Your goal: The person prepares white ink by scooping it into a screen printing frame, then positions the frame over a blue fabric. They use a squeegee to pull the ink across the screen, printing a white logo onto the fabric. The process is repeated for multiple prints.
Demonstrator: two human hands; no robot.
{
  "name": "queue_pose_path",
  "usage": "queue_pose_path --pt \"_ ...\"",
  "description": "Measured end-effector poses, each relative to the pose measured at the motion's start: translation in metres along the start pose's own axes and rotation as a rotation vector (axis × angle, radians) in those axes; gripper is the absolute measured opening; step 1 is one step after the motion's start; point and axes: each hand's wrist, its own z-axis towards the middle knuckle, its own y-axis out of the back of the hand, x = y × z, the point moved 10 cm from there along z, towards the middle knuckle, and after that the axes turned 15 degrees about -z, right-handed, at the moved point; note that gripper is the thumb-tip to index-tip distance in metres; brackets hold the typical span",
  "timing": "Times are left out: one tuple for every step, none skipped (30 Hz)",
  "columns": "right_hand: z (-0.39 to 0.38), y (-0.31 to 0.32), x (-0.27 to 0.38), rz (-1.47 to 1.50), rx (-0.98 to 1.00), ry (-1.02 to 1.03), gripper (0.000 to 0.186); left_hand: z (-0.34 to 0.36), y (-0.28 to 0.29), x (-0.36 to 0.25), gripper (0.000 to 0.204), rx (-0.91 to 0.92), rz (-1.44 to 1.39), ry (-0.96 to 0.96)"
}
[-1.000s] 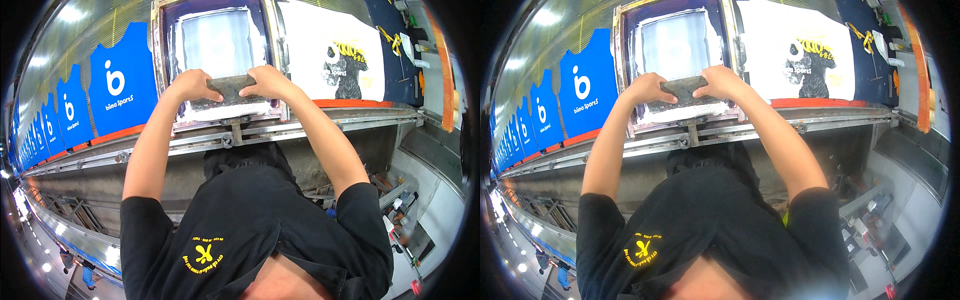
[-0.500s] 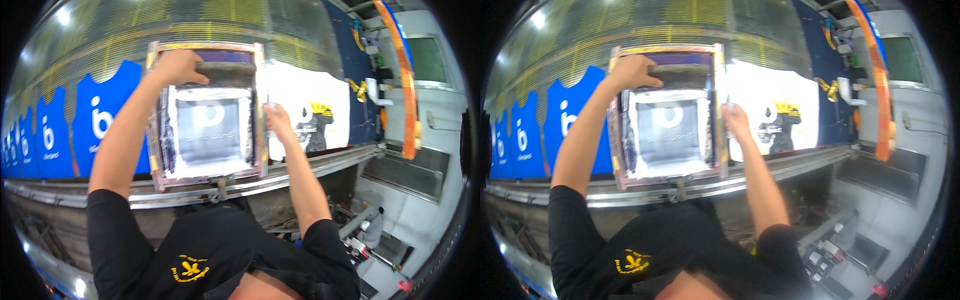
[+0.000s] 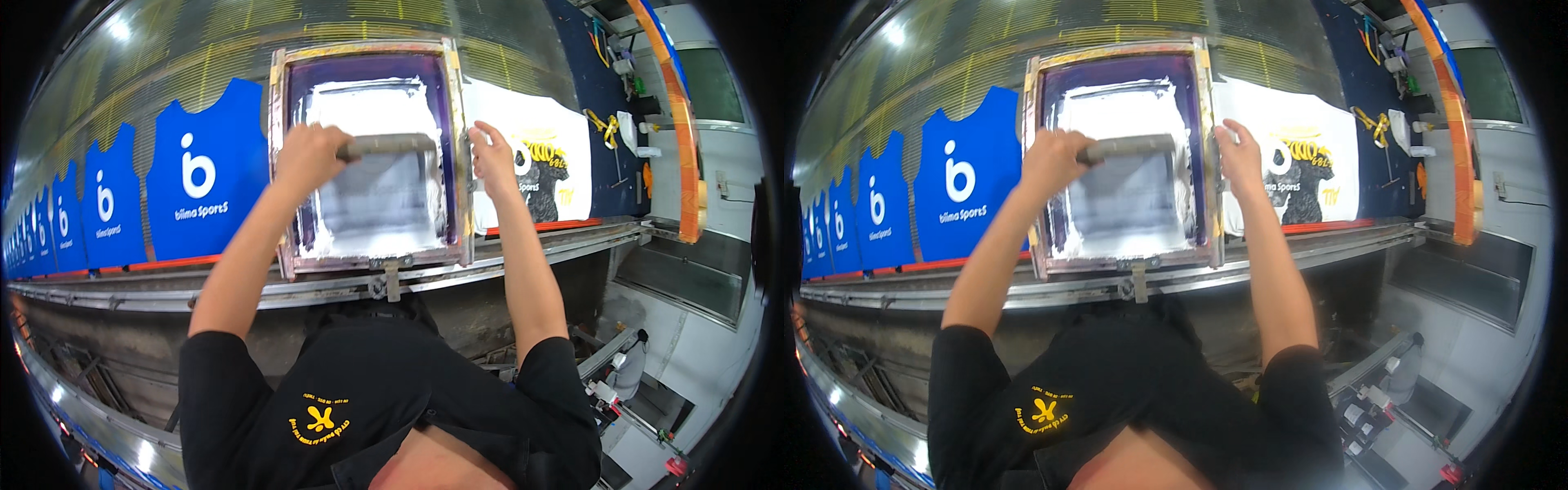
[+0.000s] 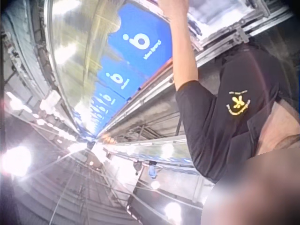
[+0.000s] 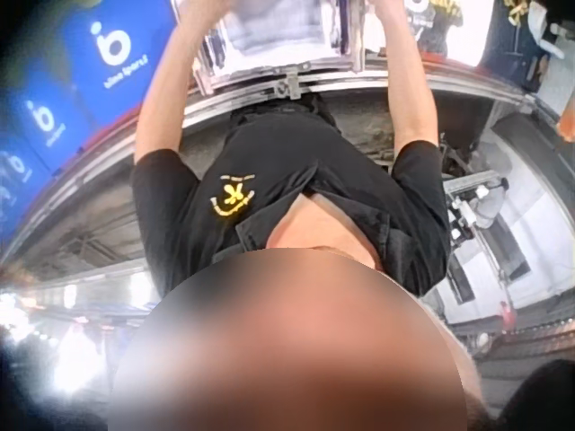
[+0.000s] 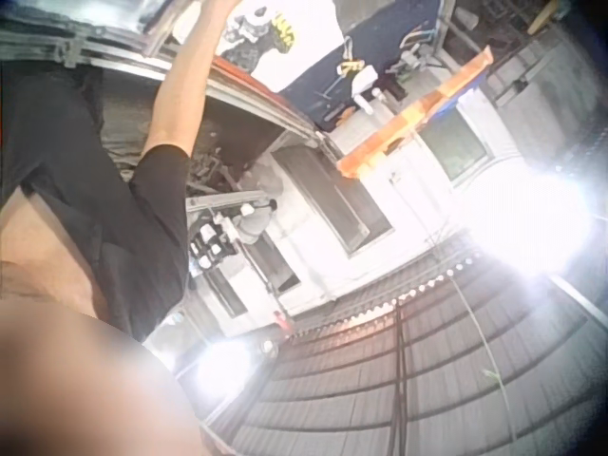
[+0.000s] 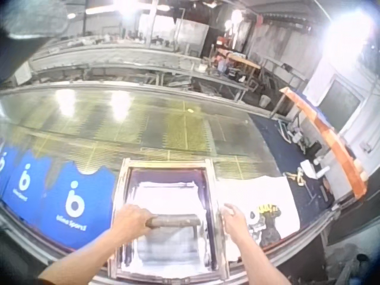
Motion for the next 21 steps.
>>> queue_pose_path --pt "-0.001 0.001 -0.002 0.019 0.007 -0.004 0.044 -0.03 -0.008 -0.018 0.026 -0.017 0.018 -0.042" --pt "-0.001 0.001 -0.001 0.04 0.018 -0.001 0.044 -0.063 -0.01 -0.04 0.037 -0.077 -0.005 -0.084" --pt "0.001 0.0 0.002 0.062 0.032 0.008 0.044 -0.095 -0.022 -0.05 0.043 -0.092 0.049 -0.083" --pt "0.001 0.004 0.006 0.043 -0.006 0.039 0.042 -0.121 -0.025 -0.068 0.05 -0.115 0.055 -0.079" --pt "0.001 0.006 0.01 0.026 -0.041 0.067 0.04 -0.141 -0.028 -0.081 0.056 -0.121 0.063 -0.074" --pt "-0.003 0.003 0.012 0.006 -0.063 0.091 0.038 -0.158 -0.029 -0.088 0.06 -0.142 0.047 -0.062" --pt "-0.008 0.007 0.012 0.008 -0.122 0.117 0.036 -0.165 -0.023 -0.096 0.061 -0.177 0.063 -0.063" --pt "-0.011 0.007 0.02 0.019 -0.177 0.157 0.035 -0.167 -0.02 -0.097 0.06 -0.165 0.066 -0.061" --pt "-0.015 0.002 0.028 0.099 -0.18 0.154 0.035 -0.168 -0.016 -0.094 0.06 -0.158 0.07 -0.057" --pt "-0.024 0.004 0.031 0.164 -0.194 0.137 0.035 -0.171 -0.01 -0.092 0.059 -0.145 0.052 -0.056" --pt "-0.028 -0.01 0.034 0.151 -0.172 0.142 0.034 -0.178 0.002 -0.084 0.058 -0.119 0.074 -0.036" --pt "-0.032 -0.019 0.036 0.13 -0.168 0.146 0.033 -0.18 0.009 -0.076 0.056 -0.093 0.08 -0.028" --pt "-0.034 -0.033 0.039 0.109 -0.167 0.149 0.032 -0.183 0.018 -0.068 0.055 -0.065 0.085 -0.022" --pt "-0.036 -0.057 0.045 0.134 -0.146 0.167 0.031 -0.189 0.035 -0.056 0.054 -0.074 0.104 -0.007" --pt "-0.041 -0.087 0.047 0.154 -0.135 0.179 0.031 -0.199 0.051 -0.042 0.053 -0.076 0.114 0.002" --pt "-0.045 -0.111 0.045 0.176 -0.133 0.184 0.03 -0.206 0.065 -0.03 0.052 -0.071 0.118 0.004" --pt "-0.047 -0.132 0.045 0.128 -0.175 0.223 0.029 -0.213 0.079 -0.015 0.05 -0.056 0.139 0.013" --pt "-0.049 -0.156 0.042 0.08 -0.222 0.257 0.028 -0.221 0.094 0.002 0.049 -0.036 0.13 0.027" --pt "-0.052 -0.179 0.036 0.106 -0.261 0.293 0.027 -0.226 0.108 0.02 0.049 0.012 0.139 0.053" --pt "-0.059 -0.205 0.036 0.147 -0.281 0.324 0.027 -0.234 0.121 0.039 0.05 0.069 0.146 0.08" --pt "-0.067 -0.24 0.034 0.229 -0.131 0.242 0.027 -0.243 0.141 0.053 0.05 0.048 0.15 0.088"
